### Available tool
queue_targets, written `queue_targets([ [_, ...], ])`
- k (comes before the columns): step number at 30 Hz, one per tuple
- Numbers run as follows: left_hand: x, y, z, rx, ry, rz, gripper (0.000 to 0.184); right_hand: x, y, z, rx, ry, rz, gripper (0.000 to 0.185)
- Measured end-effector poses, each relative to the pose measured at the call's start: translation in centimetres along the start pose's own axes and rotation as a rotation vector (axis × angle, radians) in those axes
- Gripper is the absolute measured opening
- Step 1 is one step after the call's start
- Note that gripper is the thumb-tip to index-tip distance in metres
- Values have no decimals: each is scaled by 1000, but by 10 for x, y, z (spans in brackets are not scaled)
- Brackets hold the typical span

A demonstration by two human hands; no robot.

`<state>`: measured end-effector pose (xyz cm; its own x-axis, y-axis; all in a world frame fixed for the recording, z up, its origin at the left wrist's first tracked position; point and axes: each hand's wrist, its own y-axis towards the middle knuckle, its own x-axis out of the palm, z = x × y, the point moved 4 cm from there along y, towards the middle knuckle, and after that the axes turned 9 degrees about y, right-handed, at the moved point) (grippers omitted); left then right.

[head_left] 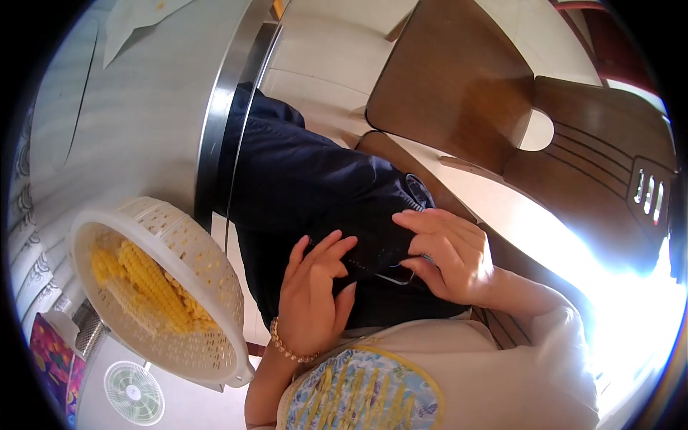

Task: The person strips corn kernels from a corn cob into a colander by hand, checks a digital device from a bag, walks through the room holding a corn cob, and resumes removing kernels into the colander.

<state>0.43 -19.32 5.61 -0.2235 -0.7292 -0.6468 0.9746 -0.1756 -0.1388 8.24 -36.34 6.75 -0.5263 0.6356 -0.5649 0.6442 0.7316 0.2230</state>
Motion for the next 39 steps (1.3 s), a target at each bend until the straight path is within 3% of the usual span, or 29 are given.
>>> queue_targets([
  [2,0,6,-3,-28,40,34,30,3,-1,6,140,-23,-56,22],
  [7,5,17,-1,-31,175,72,29,13,6,14,70,-160,-79,18],
  [17,9,21,-6,-55,280,114,26,13,12,27,127,-66,-53,15],
  [25,4,11,1,11,297,177,22,13,9,18,47,-91,-58,18],
  [39,3,15,0,-21,306,170,27,16,12,21,100,-67,-70,15],
])
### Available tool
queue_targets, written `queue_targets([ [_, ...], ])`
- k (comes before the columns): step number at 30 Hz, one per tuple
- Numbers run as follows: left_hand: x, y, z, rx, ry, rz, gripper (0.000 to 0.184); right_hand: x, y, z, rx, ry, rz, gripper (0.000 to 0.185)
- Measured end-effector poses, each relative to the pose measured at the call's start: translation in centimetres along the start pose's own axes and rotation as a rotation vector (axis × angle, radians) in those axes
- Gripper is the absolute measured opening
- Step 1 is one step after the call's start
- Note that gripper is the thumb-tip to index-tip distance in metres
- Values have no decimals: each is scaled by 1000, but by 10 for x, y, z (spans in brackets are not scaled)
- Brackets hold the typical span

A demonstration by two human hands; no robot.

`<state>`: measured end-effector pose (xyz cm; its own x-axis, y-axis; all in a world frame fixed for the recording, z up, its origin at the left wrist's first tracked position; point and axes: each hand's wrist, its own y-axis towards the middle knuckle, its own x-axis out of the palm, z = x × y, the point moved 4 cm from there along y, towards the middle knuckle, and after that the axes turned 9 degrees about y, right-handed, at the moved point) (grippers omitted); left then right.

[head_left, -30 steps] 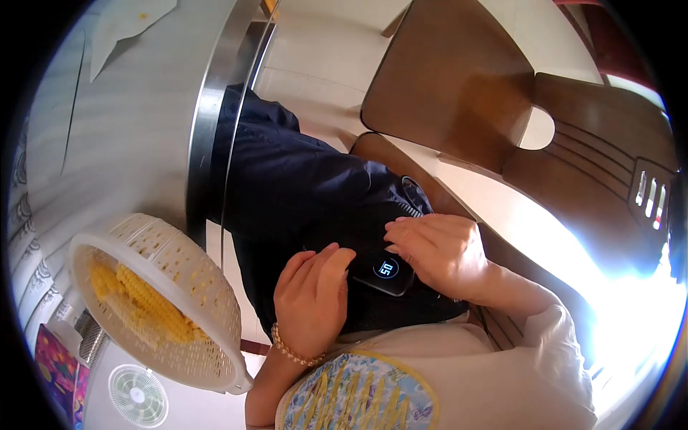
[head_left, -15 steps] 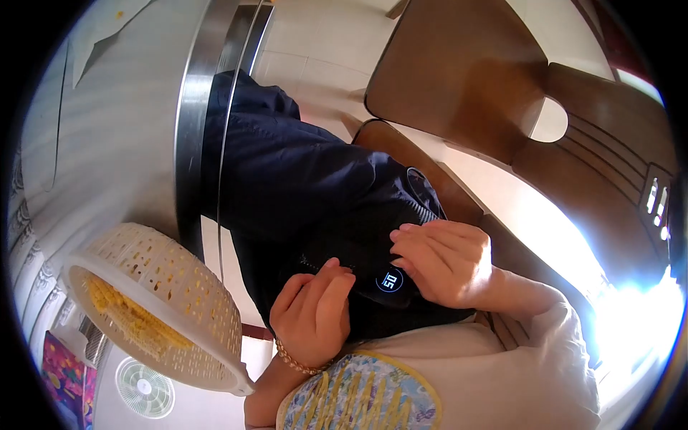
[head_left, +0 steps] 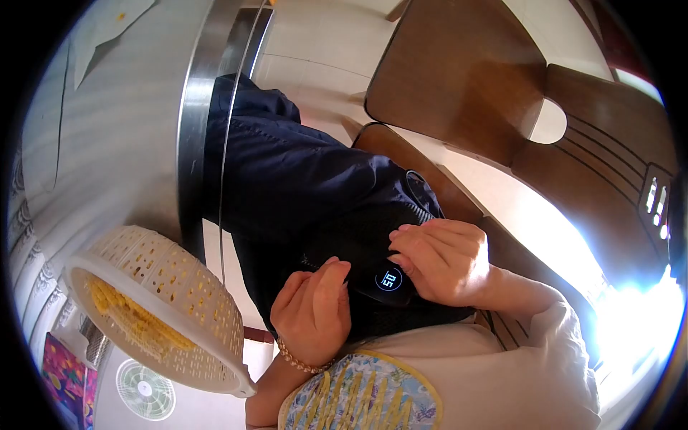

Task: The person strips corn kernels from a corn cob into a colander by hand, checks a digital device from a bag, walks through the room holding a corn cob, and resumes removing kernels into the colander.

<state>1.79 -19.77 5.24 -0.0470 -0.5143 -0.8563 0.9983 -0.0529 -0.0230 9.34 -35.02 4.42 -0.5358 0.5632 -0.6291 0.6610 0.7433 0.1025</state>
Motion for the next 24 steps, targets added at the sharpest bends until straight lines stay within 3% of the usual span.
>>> queue_targets([
  [24,0,-1,-1,20,-3,43,30,0,1,-1,7,-17,-23,16],
])
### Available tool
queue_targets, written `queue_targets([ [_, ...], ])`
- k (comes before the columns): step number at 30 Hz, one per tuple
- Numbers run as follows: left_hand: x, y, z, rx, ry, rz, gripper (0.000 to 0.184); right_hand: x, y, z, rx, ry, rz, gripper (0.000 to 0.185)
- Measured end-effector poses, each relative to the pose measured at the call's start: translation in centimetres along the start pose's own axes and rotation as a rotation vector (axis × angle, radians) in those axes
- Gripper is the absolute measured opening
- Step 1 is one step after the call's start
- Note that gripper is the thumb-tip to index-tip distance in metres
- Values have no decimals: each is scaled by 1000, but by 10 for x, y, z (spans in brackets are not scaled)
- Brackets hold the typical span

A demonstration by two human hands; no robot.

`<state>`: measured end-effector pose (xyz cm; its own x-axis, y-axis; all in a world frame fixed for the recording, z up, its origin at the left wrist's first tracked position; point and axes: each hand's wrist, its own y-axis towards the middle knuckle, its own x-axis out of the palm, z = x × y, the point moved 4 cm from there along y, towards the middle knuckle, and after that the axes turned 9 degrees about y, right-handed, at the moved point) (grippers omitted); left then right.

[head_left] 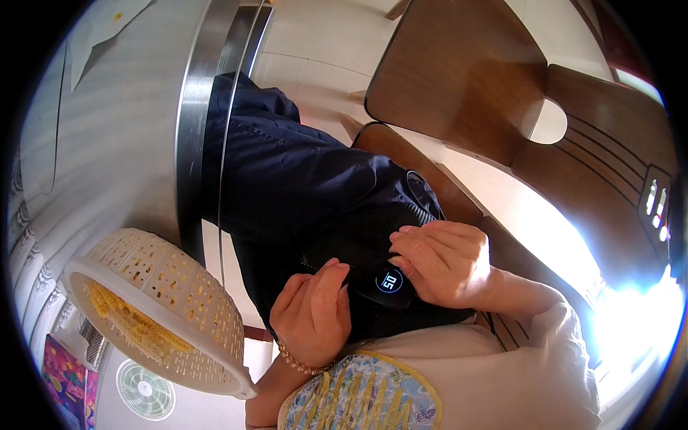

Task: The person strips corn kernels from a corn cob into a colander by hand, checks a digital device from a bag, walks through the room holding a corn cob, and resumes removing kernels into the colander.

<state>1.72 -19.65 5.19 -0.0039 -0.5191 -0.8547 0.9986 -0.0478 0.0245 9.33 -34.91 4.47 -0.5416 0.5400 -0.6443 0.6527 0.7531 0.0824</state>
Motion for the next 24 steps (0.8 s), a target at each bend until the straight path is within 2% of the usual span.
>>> queue_targets([
  [24,-1,-1,0,-6,-6,7,30,0,-1,-1,-10,-9,10,14],
])
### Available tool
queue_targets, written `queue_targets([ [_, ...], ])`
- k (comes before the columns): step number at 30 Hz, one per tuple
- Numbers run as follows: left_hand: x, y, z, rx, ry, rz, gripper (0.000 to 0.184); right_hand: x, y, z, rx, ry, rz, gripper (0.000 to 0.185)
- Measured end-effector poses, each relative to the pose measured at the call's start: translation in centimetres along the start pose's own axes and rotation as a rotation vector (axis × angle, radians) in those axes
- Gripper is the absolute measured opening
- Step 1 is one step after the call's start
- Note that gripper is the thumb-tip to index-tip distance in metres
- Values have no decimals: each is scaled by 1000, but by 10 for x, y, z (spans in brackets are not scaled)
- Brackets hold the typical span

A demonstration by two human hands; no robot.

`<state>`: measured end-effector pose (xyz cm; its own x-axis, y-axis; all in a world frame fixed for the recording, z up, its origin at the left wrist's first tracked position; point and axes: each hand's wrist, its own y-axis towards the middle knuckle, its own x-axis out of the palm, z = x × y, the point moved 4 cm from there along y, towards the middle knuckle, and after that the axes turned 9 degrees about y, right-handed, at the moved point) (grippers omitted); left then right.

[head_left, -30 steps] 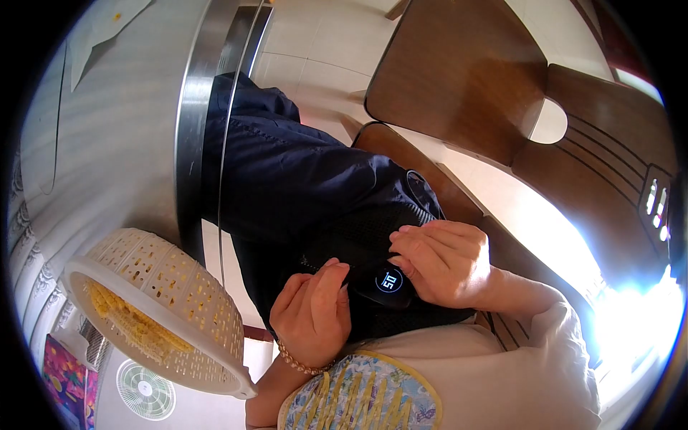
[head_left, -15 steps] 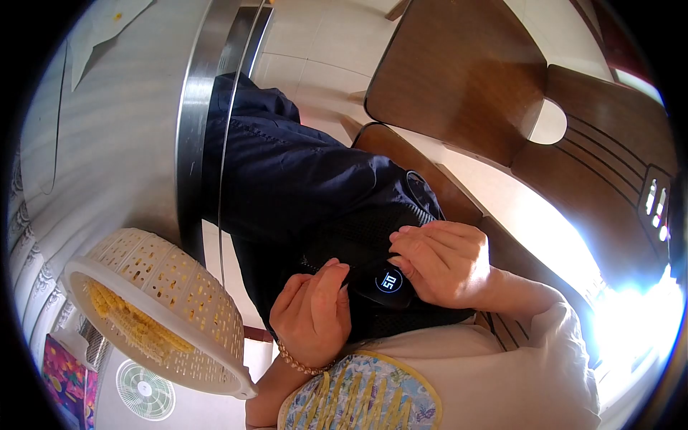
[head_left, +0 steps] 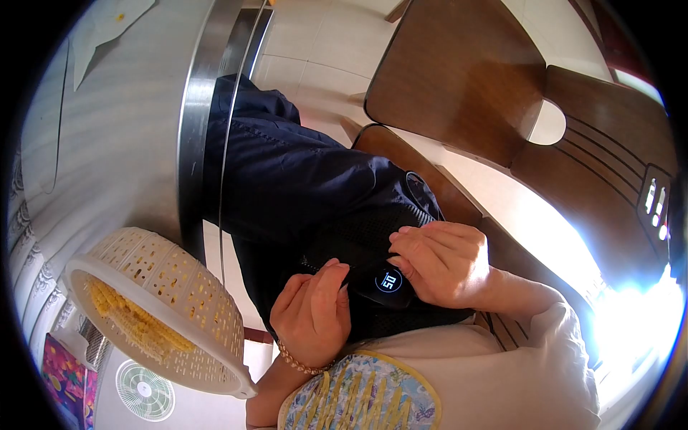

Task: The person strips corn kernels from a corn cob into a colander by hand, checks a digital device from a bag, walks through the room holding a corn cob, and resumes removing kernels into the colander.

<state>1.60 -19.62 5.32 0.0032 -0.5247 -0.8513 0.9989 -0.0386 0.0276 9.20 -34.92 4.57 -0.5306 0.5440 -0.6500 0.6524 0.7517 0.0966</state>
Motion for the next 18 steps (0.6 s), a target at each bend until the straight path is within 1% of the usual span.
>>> queue_targets([
  [15,-1,-2,2,4,-8,20,30,-2,-1,-3,1,5,13,14],
  [18,-2,-1,3,-3,-5,-2,30,-2,-1,-2,-1,6,13,14],
])
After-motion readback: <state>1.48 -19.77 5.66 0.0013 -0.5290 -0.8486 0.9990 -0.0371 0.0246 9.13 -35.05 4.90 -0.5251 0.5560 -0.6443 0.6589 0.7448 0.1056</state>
